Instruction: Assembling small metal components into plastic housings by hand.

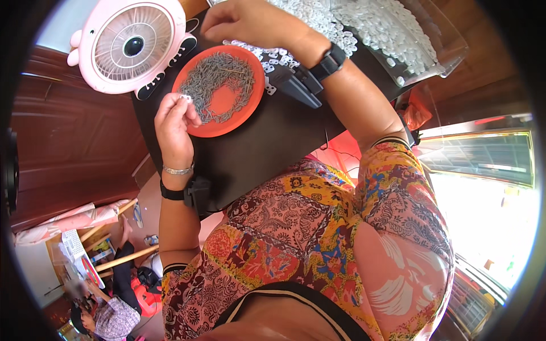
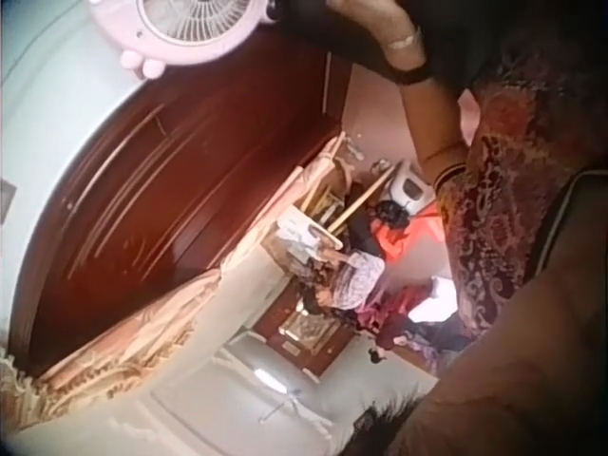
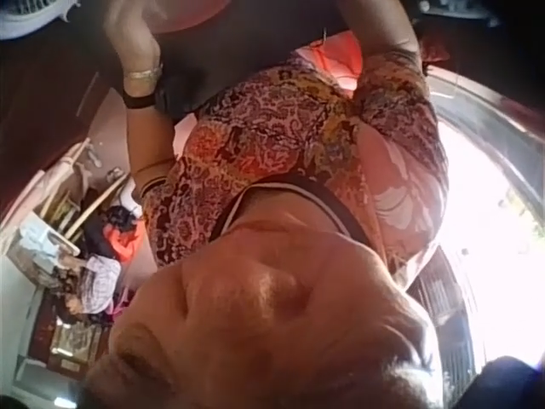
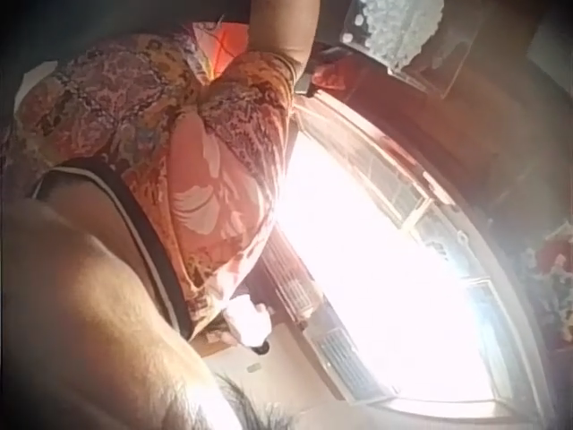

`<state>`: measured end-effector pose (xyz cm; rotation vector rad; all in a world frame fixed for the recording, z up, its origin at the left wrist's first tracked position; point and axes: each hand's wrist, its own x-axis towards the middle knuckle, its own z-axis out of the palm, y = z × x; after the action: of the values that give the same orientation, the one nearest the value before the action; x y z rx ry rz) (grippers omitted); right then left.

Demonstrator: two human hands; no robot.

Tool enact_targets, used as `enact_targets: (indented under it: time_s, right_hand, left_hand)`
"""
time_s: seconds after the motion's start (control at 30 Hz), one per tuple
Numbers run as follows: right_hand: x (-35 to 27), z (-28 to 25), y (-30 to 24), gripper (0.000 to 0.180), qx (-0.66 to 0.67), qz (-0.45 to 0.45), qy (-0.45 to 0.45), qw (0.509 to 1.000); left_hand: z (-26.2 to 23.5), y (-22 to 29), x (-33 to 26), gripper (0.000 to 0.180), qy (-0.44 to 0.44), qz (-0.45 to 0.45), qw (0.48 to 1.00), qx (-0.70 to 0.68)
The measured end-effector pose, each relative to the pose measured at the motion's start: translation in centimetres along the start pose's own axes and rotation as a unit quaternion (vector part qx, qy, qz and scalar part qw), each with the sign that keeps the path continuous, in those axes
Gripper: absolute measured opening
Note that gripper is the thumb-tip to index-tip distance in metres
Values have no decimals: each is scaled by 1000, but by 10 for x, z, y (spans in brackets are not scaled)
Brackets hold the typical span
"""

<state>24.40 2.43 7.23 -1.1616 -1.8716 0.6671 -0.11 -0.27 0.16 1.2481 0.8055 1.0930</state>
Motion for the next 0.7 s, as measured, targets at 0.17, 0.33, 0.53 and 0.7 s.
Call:
enact_targets:
  time_s: [0.17,0.33,0.53,0.7]
  right_hand:
    - [-27,-26,21,17,-218,44,-20,975]
    - [-50,-30,51,18,-348,86,-30,933]
    - [-56,-24,76,20,-393,84,-80,912]
    - [-50,-20,89,21,-396,113,-90,907]
  left_hand:
    - [-2,1,0,12,8,-8,999,-42]
    - [1,3,-2,11,12,11,999,-50]
    - [1,3,0,10,12,4,999,-48]
    - [2,3,0,10,7,4,999,-49]
